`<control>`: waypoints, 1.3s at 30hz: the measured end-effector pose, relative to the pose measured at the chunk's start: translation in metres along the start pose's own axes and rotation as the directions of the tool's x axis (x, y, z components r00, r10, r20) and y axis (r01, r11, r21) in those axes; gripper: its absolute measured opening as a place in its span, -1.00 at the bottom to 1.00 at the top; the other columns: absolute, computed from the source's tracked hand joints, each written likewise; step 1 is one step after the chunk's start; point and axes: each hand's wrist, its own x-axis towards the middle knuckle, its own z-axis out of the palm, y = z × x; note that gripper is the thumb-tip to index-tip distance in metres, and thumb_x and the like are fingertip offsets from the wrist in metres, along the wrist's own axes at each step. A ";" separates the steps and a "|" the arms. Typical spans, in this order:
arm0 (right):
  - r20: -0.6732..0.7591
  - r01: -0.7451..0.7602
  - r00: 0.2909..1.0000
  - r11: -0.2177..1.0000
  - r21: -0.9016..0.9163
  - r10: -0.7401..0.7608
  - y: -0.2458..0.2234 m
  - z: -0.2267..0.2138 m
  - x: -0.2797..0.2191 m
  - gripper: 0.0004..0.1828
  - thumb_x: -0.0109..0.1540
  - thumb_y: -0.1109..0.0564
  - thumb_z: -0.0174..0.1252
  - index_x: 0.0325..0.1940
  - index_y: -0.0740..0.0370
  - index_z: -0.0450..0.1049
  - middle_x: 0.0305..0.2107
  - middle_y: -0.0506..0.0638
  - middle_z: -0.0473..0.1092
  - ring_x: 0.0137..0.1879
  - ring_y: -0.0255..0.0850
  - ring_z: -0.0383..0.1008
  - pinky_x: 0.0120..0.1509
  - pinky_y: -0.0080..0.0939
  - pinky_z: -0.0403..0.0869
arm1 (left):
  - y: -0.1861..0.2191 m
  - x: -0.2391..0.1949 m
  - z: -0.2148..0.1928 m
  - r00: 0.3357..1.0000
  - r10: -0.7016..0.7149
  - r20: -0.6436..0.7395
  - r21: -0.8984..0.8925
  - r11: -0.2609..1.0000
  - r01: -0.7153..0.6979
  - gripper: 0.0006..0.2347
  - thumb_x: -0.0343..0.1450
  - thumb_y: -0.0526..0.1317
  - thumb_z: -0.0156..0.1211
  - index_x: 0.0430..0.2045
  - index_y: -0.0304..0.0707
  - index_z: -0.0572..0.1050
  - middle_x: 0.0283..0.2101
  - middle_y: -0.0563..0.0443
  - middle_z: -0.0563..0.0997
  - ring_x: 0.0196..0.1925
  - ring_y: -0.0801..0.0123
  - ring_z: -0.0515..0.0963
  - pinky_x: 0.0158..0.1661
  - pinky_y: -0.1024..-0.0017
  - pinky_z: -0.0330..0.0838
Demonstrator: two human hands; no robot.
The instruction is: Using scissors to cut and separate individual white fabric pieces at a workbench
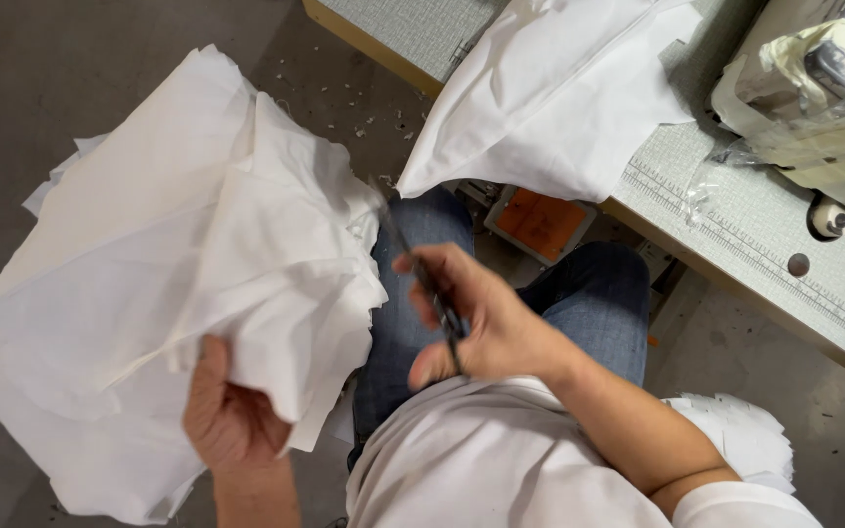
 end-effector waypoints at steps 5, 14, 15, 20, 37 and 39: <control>0.083 0.145 0.988 0.967 -0.209 -0.130 0.008 0.036 -0.005 -0.22 0.13 0.10 0.40 0.28 0.28 0.11 -0.03 0.01 0.33 0.04 -0.25 0.43 0.16 -0.22 0.49 | -0.028 -0.017 0.030 0.946 -0.303 0.114 -0.008 0.952 0.306 -0.87 0.42 -0.38 0.27 -0.22 -0.50 0.58 -0.11 -0.40 0.69 -0.22 0.02 0.75 -0.40 0.26 0.75; -0.248 0.118 0.950 0.954 -0.274 -0.189 -0.010 0.000 0.005 -0.57 0.16 0.32 0.35 0.06 0.26 0.37 -0.34 0.05 0.40 -0.23 -0.19 0.47 -0.11 -0.23 0.57 | -0.023 0.080 0.107 0.971 -0.222 0.089 0.153 0.966 0.207 -0.85 0.41 -0.24 0.33 -0.23 -0.29 0.59 -0.16 -0.20 0.72 -0.14 0.09 0.76 -0.04 0.16 0.73; -0.226 0.121 0.946 0.898 -0.422 -0.234 -0.022 -0.005 0.010 -0.62 0.22 0.31 0.23 0.07 0.24 0.30 -0.27 -0.01 0.35 -0.19 -0.25 0.41 -0.11 -0.30 0.49 | -0.018 0.086 0.127 0.964 -0.191 0.183 0.088 0.980 0.178 -0.79 0.32 -0.31 0.42 -0.24 -0.34 0.57 -0.23 -0.17 0.71 -0.17 0.15 0.74 -0.08 0.23 0.72; -0.295 0.218 0.862 0.827 -0.519 -0.412 -0.087 0.016 0.022 -0.63 0.28 0.44 0.13 0.05 0.23 0.17 -0.26 0.00 0.34 -0.42 -0.34 0.37 -0.39 -0.41 0.36 | 0.042 0.080 0.186 0.961 0.081 0.264 0.113 0.987 -0.115 -0.70 0.21 -0.35 0.50 -0.22 -0.34 0.59 -0.21 -0.14 0.72 -0.13 0.11 0.74 -0.16 0.16 0.76; 0.334 0.305 0.929 0.842 -0.445 -0.159 0.123 0.087 0.067 -0.56 0.23 0.39 -0.02 0.20 0.27 0.20 -0.13 0.13 0.28 -0.07 0.01 0.33 0.01 -0.06 0.38 | 0.104 0.056 -0.033 0.817 0.530 -0.228 0.784 0.597 -0.168 -0.76 0.49 -0.17 0.42 -0.33 0.10 0.36 -0.47 0.39 0.25 -0.35 0.63 0.25 -0.46 0.41 0.30; 0.352 0.212 0.934 0.876 -0.432 -0.052 0.109 0.093 0.063 -0.55 0.20 0.37 -0.05 0.19 0.24 0.22 -0.09 0.16 0.31 -0.02 0.05 0.37 0.07 -0.03 0.39 | 0.105 0.049 -0.049 0.835 0.519 -0.181 0.769 0.604 -0.208 -0.70 0.52 -0.21 0.38 -0.43 0.08 0.27 -0.55 0.37 0.19 -0.55 0.66 0.18 -0.63 0.51 0.21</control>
